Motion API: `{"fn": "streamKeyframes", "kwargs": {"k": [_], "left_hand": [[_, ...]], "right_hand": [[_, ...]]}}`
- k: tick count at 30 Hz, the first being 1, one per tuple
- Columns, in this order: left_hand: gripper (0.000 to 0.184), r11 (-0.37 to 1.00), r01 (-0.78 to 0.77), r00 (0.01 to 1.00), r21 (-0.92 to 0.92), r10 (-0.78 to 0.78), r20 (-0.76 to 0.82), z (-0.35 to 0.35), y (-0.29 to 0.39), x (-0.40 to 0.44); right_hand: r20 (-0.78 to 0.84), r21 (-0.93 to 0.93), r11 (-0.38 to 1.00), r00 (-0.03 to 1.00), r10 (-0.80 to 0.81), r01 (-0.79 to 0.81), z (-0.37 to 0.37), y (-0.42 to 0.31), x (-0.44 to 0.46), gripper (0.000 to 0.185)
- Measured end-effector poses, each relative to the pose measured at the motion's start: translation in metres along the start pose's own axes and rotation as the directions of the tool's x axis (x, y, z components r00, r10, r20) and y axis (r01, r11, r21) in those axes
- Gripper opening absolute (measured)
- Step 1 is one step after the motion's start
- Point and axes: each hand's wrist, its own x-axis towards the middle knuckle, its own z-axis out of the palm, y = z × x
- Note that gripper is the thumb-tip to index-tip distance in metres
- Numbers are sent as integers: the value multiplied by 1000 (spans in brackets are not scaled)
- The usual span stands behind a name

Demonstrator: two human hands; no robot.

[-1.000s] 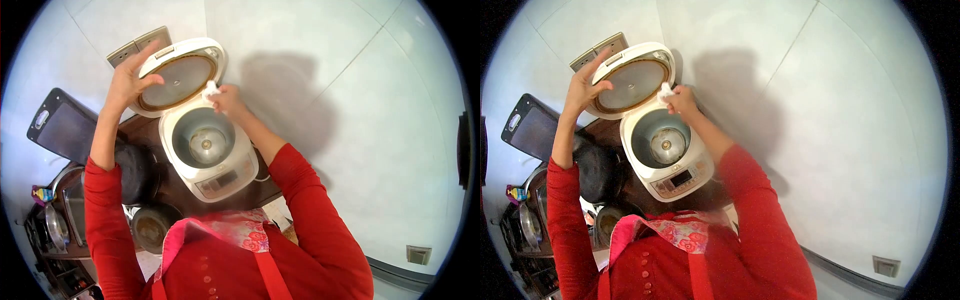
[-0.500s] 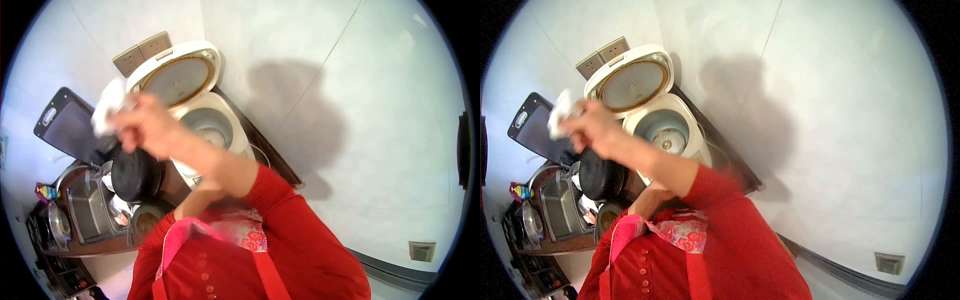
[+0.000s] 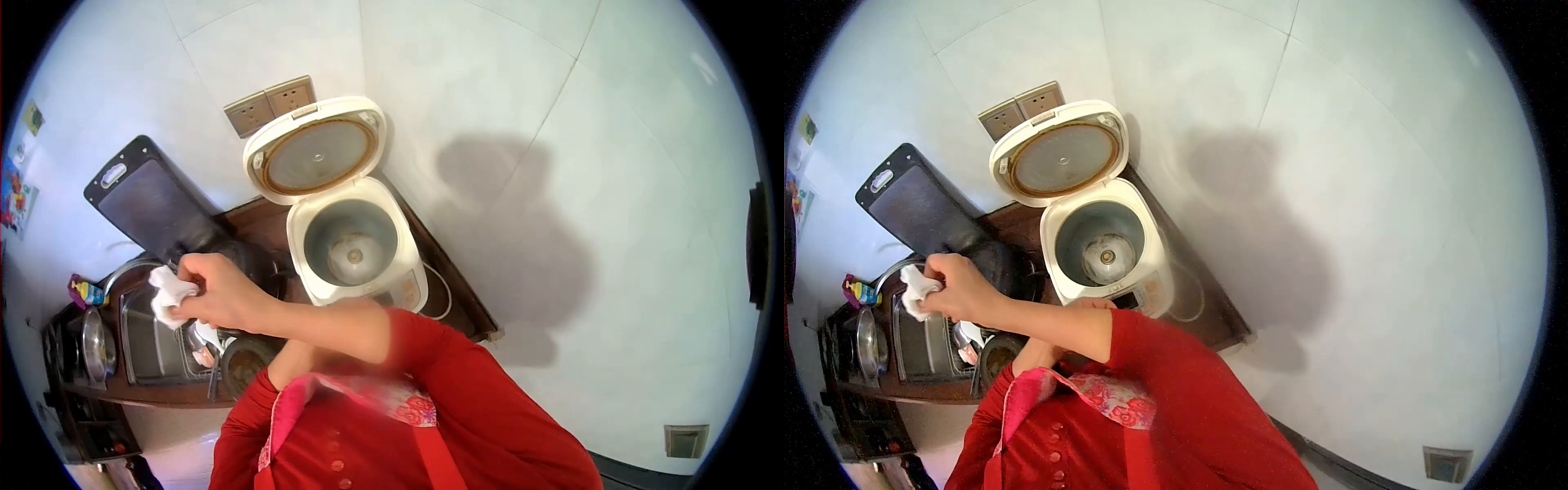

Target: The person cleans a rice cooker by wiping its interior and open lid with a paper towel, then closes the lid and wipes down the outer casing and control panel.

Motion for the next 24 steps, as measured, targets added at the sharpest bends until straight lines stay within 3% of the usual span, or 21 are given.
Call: {"fn": "streamKeyframes", "kwargs": {"k": [1,3,4,5,7,8,9,11,13,15,16,17,19,22,24], "left_hand": [[21,1000,-6,1000,0,6,-6,3,4,-3],[20,999,-34,999,-35,33,-12,13,11,-6],[18,996,-59,998,-73,58,-8,20,15,-8],[17,990,-86,996,-111,86,-4,23,17,-8],[17,990,-131,989,56,134,-57,10,-6,-2],[17,996,-89,990,-2,88,-106,8,-15,0],[18,997,-53,987,-62,43,-153,11,-18,4],[20,983,-140,928,117,171,-331,11,-4,3],[27,797,-273,738,539,533,-414,3,37,-11],[38,503,-305,500,809,807,-314,-17,86,-22],[39,409,-213,382,888,871,-309,-28,110,-25],[41,320,-101,262,942,922,-285,-36,132,-25],[52,9,98,135,995,991,-22,-36,172,-17],[55,10,8,169,1000,986,-11,-68,196,4],[57,98,-148,322,984,946,-46,-85,198,10]], "right_hand": [[-61,-199,954,969,-240,223,-4,8,-2,21],[-31,-573,614,734,-678,543,-13,29,-6,20],[5,-608,632,798,-603,481,-19,24,-17,17],[50,-656,563,772,-633,504,-25,24,-22,16],[143,-734,414,718,-681,539,-37,26,-29,16],[179,-738,358,678,-713,572,-41,24,-30,11],[146,-783,318,655,-741,534,-48,19,-31,12],[92,-860,241,600,-794,451,-68,0,-35,13],[-2,-914,243,594,-805,325,-113,-20,-37,23],[-74,-939,249,567,-820,236,-167,-25,-34,29],[-289,-872,467,610,-738,151,-186,-22,-32,35],[-267,-880,449,621,-737,155,-198,-28,-29,36],[-220,-895,413,638,-738,169,-212,-39,-14,39],[-47,-958,225,677,-735,178,-211,-49,14,41],[43,-967,142,687,-726,211,-197,-52,31,38]]}}
